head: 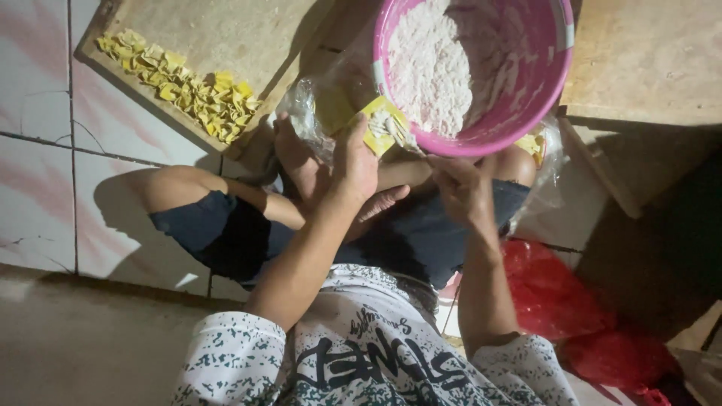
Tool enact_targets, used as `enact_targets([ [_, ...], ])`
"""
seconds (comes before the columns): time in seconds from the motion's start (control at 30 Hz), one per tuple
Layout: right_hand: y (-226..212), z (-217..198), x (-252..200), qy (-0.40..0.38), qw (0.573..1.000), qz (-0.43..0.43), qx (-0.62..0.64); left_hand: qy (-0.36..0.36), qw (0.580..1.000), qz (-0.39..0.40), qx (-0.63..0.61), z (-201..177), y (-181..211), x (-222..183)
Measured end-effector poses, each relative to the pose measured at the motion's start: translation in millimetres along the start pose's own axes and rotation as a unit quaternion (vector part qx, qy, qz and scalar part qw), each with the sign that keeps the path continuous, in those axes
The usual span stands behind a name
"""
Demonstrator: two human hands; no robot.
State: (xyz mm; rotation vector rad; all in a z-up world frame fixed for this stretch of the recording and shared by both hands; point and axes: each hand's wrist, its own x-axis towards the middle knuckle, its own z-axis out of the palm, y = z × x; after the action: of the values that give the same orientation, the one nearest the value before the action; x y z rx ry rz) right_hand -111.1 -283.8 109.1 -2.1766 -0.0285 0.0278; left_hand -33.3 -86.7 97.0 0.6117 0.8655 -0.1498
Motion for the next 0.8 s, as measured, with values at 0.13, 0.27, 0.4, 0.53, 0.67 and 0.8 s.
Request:
enact_targets([
  [0.13, -50.8, -1.6, -3.6, -0.012, 0.999, 0.046, 0.026, 0.009, 0.999, 0.032, -0.016, -13.0, -5.1, 5.7],
  [0.27, -69.7, -8.2, -10.3, 0.010, 0.994, 0.086, 0.068, 0.017, 0.996, 0.063, 0.063, -0.2, -0.5, -8.7],
  [0.4, -55.1, 17.4, -8.1, -0.034, 0.990, 0.107, 0.085, 0.021, 0.986, -0.008, 0.162, -0.5, -3.0, -14.2],
  [0.53, -70.8, -9.2, -15.7, -0.077, 0.979, 0.158, 0.106, 0.017, 0.995, 0.048, 0.090, -3.3, 6.5, -26.7],
  [0.67, -22.7, -10.9, -24.7, -0.012, 0.990, 0.081, 0.116, -0.012, 0.999, -0.001, 0.046, -17.0, 11.0, -5.6],
  [0.8, -5.6, 11.3, -14.2, 0.113, 0.976, -0.048, 0.178, -0.053, 0.992, -0.113, 0.027, -34.7, 4.3, 5.5],
])
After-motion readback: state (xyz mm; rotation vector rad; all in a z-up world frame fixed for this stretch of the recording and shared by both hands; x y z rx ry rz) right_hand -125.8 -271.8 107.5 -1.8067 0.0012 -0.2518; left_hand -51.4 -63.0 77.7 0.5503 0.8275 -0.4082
